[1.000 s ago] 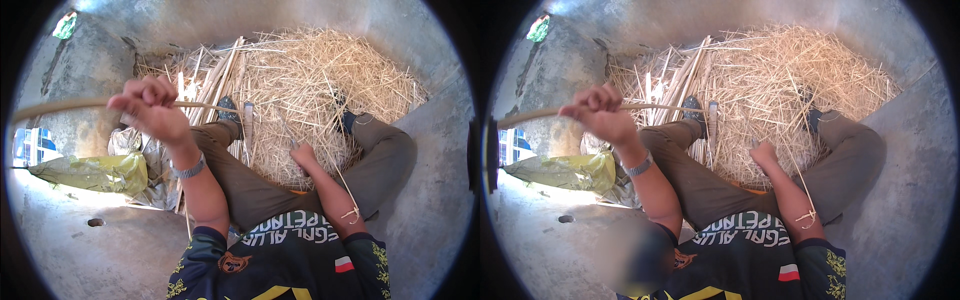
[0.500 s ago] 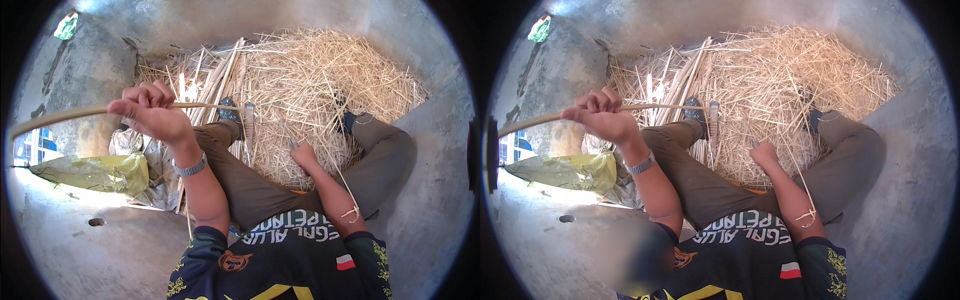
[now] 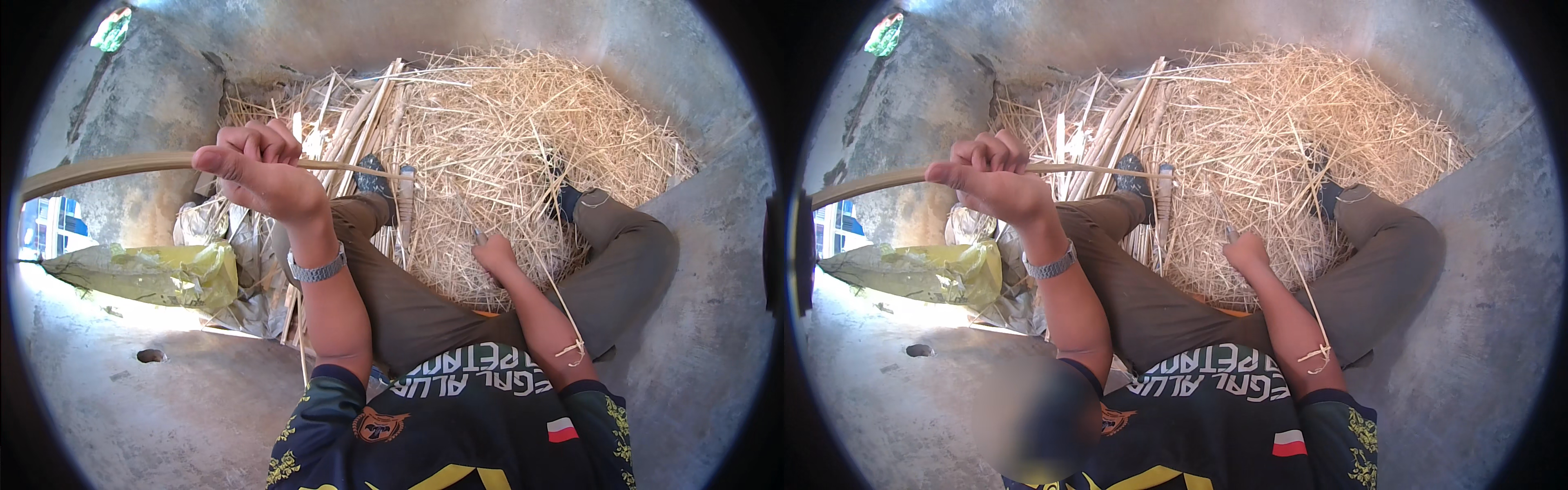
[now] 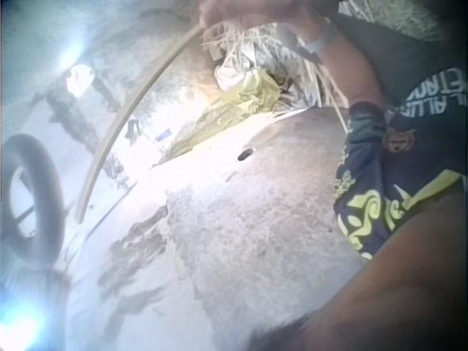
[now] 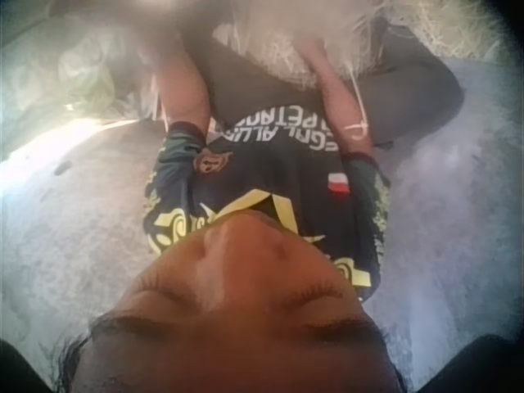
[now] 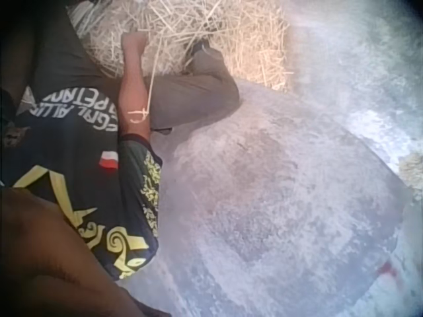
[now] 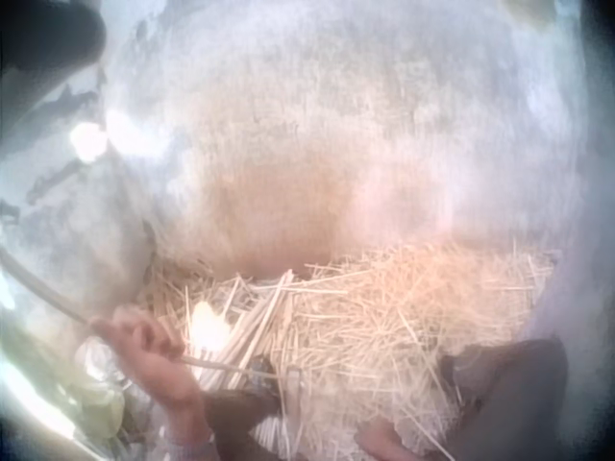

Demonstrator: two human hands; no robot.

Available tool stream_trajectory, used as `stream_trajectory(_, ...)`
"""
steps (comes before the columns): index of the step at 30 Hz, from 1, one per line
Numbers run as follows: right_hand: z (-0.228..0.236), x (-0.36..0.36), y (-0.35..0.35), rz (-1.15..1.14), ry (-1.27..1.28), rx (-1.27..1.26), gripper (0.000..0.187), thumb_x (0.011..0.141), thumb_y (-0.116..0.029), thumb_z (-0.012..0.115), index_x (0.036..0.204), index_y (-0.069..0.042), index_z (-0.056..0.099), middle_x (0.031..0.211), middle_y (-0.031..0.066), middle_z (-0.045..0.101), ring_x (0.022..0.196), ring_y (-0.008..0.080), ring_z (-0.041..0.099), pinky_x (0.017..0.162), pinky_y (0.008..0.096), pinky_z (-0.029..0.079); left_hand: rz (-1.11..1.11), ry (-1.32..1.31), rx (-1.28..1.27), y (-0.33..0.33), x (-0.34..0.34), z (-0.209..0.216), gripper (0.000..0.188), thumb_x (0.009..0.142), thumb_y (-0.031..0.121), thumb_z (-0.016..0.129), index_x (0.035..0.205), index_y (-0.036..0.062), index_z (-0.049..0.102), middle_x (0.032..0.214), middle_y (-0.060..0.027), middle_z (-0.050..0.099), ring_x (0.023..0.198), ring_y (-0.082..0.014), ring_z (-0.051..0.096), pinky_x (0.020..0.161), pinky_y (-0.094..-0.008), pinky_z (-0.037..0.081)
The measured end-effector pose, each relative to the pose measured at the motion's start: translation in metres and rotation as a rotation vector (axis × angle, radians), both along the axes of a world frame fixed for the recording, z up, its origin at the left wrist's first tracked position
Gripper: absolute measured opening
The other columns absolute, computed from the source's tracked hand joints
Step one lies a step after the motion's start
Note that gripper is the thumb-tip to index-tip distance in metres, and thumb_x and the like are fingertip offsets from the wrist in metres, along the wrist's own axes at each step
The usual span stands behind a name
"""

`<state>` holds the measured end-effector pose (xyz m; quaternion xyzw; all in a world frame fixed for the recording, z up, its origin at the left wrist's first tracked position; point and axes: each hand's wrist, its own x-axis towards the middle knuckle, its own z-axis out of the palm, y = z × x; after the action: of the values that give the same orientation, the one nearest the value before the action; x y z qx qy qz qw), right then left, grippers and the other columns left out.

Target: The person sits cross-legged on the floor and uses a knife to split long bamboo sticks into thin strips. They hold the bamboo in one hand and use the knife in the other to shave and split the material, creating a pile of thin strips.

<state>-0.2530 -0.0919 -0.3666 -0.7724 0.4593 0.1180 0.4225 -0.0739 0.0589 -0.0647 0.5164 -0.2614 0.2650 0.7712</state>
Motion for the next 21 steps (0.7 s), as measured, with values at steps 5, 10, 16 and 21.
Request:
stream_trajectory(5, 0.013, 0.0, 0.001, 0.03, -0.001, 0.063, 0.031, 0.084, -0.023, 0.061, 0.093, 0.005, 0.067, 0.078, 0.0208, 0.069, 0.063, 0.0318, 0.069, 0.061, 0.0431, 0.055, 0.028, -0.018, -0.027, 0.006, -0.004, 0.007, 0.064, 0.1, 0.069, 0.029, 0.067, 0.0143, 0.028, 0.053, 0.003, 0.025, 0.046, -0.0069, 0.022, 0.042, -0.0237, 0.016)
stream_trajectory(10, 0.008, 0.001, 0.0, 0.026, 0.014, 0.097, 0.034, 0.086, -0.026, 0.06, 0.094, 0.006, 0.067, 0.084, 0.0235, 0.07, 0.071, 0.0354, 0.07, 0.067, 0.0451, 0.055, 0.073, -0.007, 0.049, -0.002, 0.004, -0.003, 0.063, 0.1, 0.068, 0.029, 0.067, 0.0147, 0.029, 0.053, 0.0038, 0.024, 0.046, -0.0068, 0.023, 0.041, -0.0238, 0.016)
stream_trajectory(16, 0.015, 0.002, -0.001, 0.028, 0.045, 0.091, 0.035, 0.087, -0.028, 0.059, 0.097, 0.004, 0.068, 0.089, 0.0241, 0.07, 0.082, 0.0352, 0.071, 0.077, 0.0473, 0.053, 0.131, -0.053, 0.042, 0.002, -0.004, 0.003, 0.063, 0.098, 0.072, 0.033, 0.068, 0.0161, 0.026, 0.055, 0.0028, 0.025, 0.045, -0.0073, 0.025, 0.039, -0.0235, 0.016)
stream_trajectory(21, 0.008, 0.001, 0.0, 0.042, 0.039, 0.051, 0.032, 0.085, -0.027, 0.059, 0.095, 0.002, 0.068, 0.086, 0.0219, 0.07, 0.079, 0.0344, 0.071, 0.075, 0.0455, 0.054, 0.117, 0.003, -0.027, 0.006, -0.012, 0.009, 0.062, 0.098, 0.07, 0.034, 0.068, 0.0166, 0.025, 0.055, 0.0031, 0.025, 0.045, -0.0071, 0.025, 0.04, -0.0226, 0.016)
